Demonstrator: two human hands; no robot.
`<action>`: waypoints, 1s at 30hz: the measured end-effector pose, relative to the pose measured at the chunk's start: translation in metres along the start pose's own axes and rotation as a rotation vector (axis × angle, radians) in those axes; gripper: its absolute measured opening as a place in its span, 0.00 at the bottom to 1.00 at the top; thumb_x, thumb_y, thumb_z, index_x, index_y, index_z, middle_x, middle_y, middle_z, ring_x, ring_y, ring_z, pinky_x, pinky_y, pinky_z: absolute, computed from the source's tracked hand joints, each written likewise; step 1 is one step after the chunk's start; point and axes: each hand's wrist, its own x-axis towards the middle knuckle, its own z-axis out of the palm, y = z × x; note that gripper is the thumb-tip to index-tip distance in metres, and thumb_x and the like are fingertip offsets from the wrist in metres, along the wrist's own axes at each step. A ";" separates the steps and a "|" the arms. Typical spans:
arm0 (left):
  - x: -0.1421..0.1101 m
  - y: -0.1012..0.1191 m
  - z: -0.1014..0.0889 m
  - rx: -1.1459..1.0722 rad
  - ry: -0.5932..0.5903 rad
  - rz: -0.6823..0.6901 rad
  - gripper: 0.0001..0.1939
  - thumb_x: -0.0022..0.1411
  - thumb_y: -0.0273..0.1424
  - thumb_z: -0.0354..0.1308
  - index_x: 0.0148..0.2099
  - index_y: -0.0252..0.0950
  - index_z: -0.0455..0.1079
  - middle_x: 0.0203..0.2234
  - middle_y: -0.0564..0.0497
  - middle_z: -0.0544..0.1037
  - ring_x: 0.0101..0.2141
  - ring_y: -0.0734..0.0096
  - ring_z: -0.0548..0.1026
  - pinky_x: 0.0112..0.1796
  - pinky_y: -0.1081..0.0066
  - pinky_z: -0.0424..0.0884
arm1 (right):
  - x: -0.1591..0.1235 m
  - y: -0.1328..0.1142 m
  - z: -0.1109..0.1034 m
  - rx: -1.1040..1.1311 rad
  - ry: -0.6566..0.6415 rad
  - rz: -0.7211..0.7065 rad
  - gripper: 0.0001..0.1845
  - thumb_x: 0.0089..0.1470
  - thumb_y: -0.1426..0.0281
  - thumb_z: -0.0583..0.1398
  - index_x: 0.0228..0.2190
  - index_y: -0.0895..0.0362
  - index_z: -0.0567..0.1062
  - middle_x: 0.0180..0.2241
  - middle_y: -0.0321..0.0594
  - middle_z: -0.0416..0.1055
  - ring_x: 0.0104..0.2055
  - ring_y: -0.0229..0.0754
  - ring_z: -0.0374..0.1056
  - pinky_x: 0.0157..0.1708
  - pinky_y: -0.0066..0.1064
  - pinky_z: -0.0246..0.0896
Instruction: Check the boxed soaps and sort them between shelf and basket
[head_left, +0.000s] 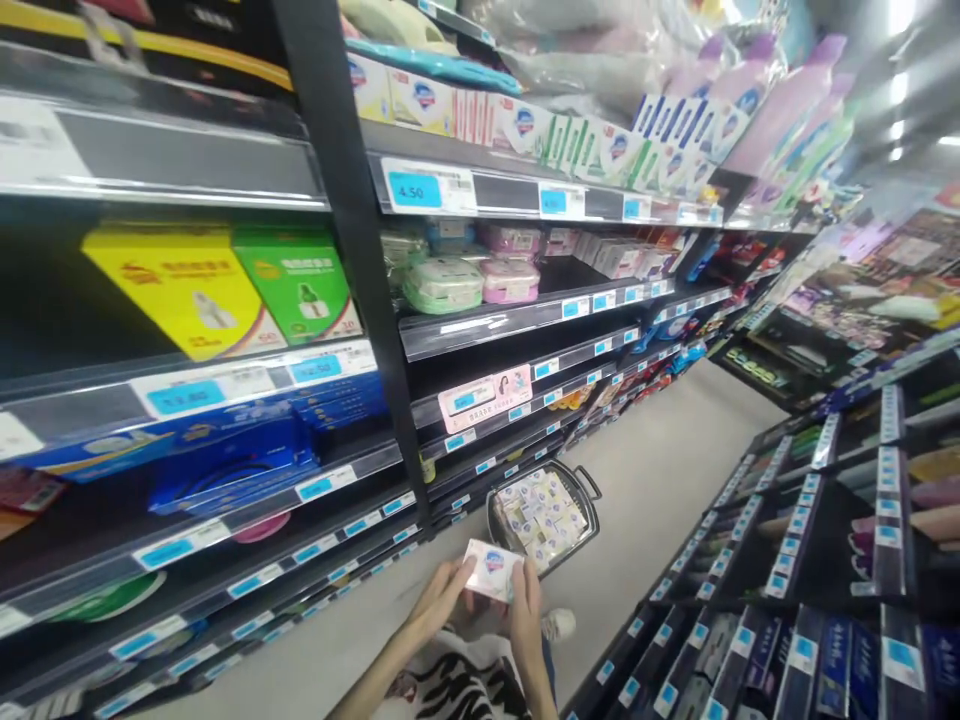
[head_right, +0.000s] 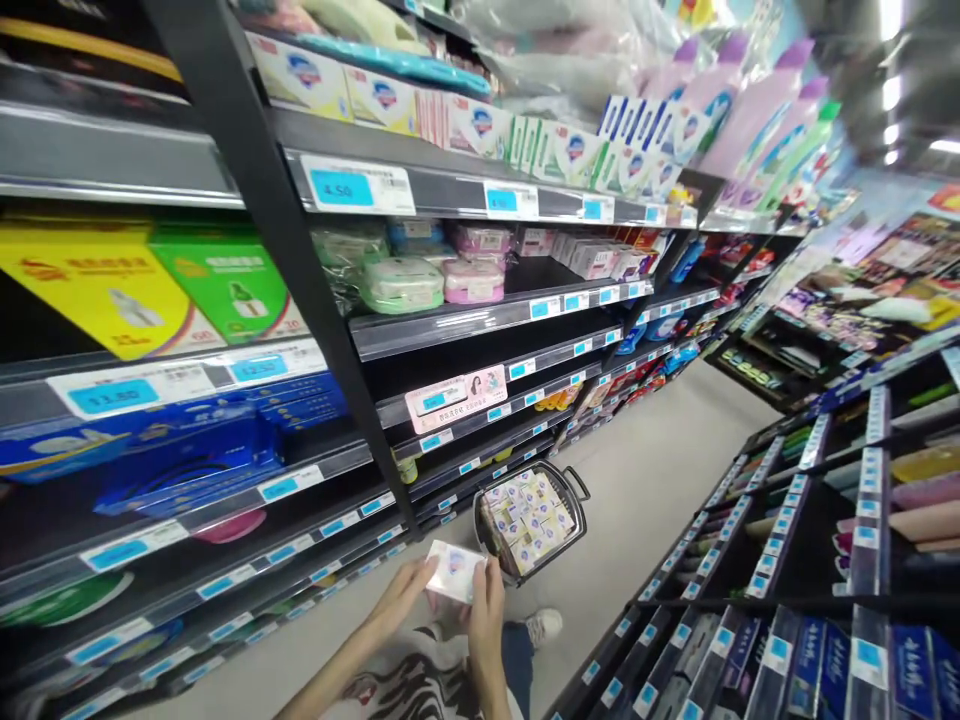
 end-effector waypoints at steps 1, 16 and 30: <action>0.003 0.013 0.000 -0.022 -0.018 0.064 0.36 0.65 0.66 0.42 0.25 0.45 0.74 0.25 0.46 0.82 0.35 0.51 0.83 0.47 0.56 0.78 | 0.000 -0.009 0.000 0.008 0.017 -0.004 0.29 0.52 0.36 0.61 0.37 0.48 0.77 0.24 0.37 0.72 0.24 0.49 0.68 0.20 0.40 0.63; -0.011 0.082 0.001 -0.332 -0.122 0.193 0.33 0.62 0.67 0.52 0.37 0.41 0.70 0.24 0.50 0.79 0.25 0.60 0.78 0.35 0.61 0.75 | 0.002 -0.082 0.004 0.168 0.084 -0.134 0.29 0.57 0.39 0.61 0.31 0.53 0.71 0.21 0.32 0.67 0.20 0.40 0.62 0.17 0.31 0.55; -0.078 0.069 -0.015 0.136 0.515 0.482 0.16 0.59 0.47 0.68 0.30 0.43 0.72 0.21 0.54 0.67 0.25 0.68 0.69 0.31 0.68 0.70 | -0.025 -0.081 0.043 0.107 -0.411 -0.144 0.64 0.47 0.34 0.64 0.73 0.47 0.46 0.73 0.49 0.54 0.68 0.59 0.64 0.55 0.47 0.73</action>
